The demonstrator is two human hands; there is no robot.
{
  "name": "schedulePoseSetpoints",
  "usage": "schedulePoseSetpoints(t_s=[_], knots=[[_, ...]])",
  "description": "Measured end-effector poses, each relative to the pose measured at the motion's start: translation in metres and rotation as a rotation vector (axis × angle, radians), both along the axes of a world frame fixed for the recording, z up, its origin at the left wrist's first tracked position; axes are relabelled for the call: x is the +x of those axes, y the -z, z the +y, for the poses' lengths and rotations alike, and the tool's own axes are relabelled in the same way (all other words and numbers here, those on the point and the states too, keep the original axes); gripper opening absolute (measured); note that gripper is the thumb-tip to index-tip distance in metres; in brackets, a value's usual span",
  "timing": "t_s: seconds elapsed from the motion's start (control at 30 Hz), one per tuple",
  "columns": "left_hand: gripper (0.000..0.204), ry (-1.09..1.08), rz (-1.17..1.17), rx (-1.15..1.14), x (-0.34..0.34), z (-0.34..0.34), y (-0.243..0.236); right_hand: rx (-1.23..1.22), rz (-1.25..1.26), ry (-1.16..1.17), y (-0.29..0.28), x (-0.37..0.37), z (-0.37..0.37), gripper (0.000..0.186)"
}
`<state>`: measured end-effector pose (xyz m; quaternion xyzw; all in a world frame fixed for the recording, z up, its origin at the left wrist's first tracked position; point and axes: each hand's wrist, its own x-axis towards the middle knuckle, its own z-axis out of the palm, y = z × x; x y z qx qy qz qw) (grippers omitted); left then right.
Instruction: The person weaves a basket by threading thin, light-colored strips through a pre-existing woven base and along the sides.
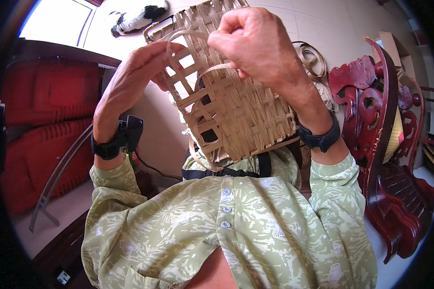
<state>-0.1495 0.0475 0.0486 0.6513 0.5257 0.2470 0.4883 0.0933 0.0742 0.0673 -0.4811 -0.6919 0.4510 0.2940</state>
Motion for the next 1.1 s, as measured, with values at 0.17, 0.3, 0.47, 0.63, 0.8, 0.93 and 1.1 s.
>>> schedulePoseSetpoints(t_s=[0.17, 0.3, 0.47, 0.63, 0.8, 0.93, 1.1], knots=[[0.035, -0.096, -0.153, 0.015, 0.006, -0.009, 0.002, -0.061, 0.022, 0.052, 0.005, 0.011, -0.001, 0.022], [0.025, -0.086, -0.063, 0.113, 0.008, -0.009, 0.014, -0.103, 0.069, 0.036, 0.005, 0.008, -0.003, 0.021], [0.013, -0.178, -0.139, 0.212, 0.018, -0.014, 0.023, -0.119, 0.227, -0.203, 0.002, 0.017, -0.002, 0.028], [0.01, -0.28, 0.015, 0.342, 0.031, -0.015, 0.03, -0.056, 0.117, -0.201, 0.02, 0.01, 0.029, 0.03], [0.022, -0.357, 0.048, 0.439, 0.031, -0.014, 0.04, 0.216, -0.103, -0.363, 0.023, -0.022, 0.028, 0.021], [0.031, -0.352, 0.247, 0.557, 0.037, -0.015, 0.036, 0.605, -0.449, -0.446, 0.03, -0.031, 0.035, 0.024], [0.019, -0.351, 0.744, 0.606, 0.052, -0.013, 0.028, 0.688, -0.708, -0.496, 0.018, -0.043, 0.032, 0.03]])
